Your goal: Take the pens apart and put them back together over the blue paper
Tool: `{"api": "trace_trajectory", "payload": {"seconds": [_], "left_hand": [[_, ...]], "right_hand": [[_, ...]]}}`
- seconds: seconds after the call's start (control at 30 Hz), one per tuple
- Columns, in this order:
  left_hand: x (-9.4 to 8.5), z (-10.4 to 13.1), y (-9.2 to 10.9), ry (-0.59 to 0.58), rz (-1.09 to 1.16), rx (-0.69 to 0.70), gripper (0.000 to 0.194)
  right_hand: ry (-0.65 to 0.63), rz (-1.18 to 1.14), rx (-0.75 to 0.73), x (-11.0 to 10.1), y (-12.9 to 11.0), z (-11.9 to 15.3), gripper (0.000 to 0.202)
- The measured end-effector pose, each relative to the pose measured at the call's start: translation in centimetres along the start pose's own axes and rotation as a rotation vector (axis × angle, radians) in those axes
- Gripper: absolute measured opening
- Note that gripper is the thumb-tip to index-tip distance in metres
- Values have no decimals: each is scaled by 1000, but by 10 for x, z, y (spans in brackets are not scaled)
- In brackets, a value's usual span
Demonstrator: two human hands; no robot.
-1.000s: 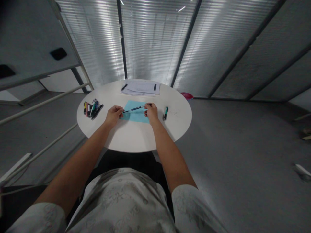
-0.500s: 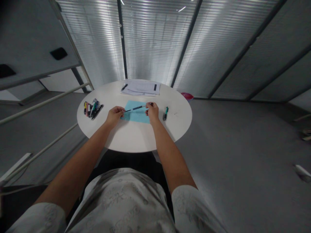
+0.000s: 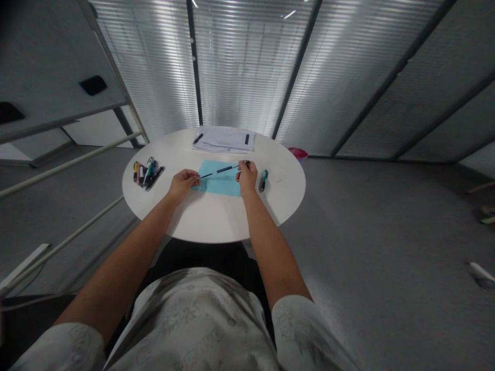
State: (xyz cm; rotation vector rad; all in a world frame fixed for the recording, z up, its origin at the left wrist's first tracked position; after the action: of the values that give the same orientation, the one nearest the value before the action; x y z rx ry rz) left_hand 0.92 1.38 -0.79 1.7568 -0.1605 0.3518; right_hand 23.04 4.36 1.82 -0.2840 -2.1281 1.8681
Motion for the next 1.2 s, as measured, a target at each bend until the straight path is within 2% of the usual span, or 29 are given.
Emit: {"api": "trace_trajectory", "payload": {"seconds": [0.3,0.5,0.83,0.9,1.03,1.2], "left_hand": [[2,2,3,11,41,-63,12],[2,3,3,-12,42,-55,10],[1,1,0,-22,54,-61,11],[0,0,0,-21,56,-59,12],[0,0,-1,-13,59,-58,12],[-1,-1,-2,-28,44,-68,17]], "right_hand": [[96,-64,-62,-7,-2,-7,20],[39,-38,-124,-8,-5,-5,26],[115,-33,-106,-13,-4,-9,22],[87,-1,-127,-12,-4,-6,19],[-73,175,-221,-4,1,3,18],[-180,728,-442,3,10,11,21]]}}
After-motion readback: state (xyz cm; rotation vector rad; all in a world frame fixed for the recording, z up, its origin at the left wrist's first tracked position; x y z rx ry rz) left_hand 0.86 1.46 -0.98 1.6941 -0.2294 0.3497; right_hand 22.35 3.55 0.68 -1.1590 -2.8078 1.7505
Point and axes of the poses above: each hand's wrist, its own z-axis away from the middle knuckle, its own x-axis out of the palm, y = z × x, the point moved 1 cm from there along -z, towards the middle knuckle, and after that the axes turned 9 degrees about z, right-handed, at the moved point
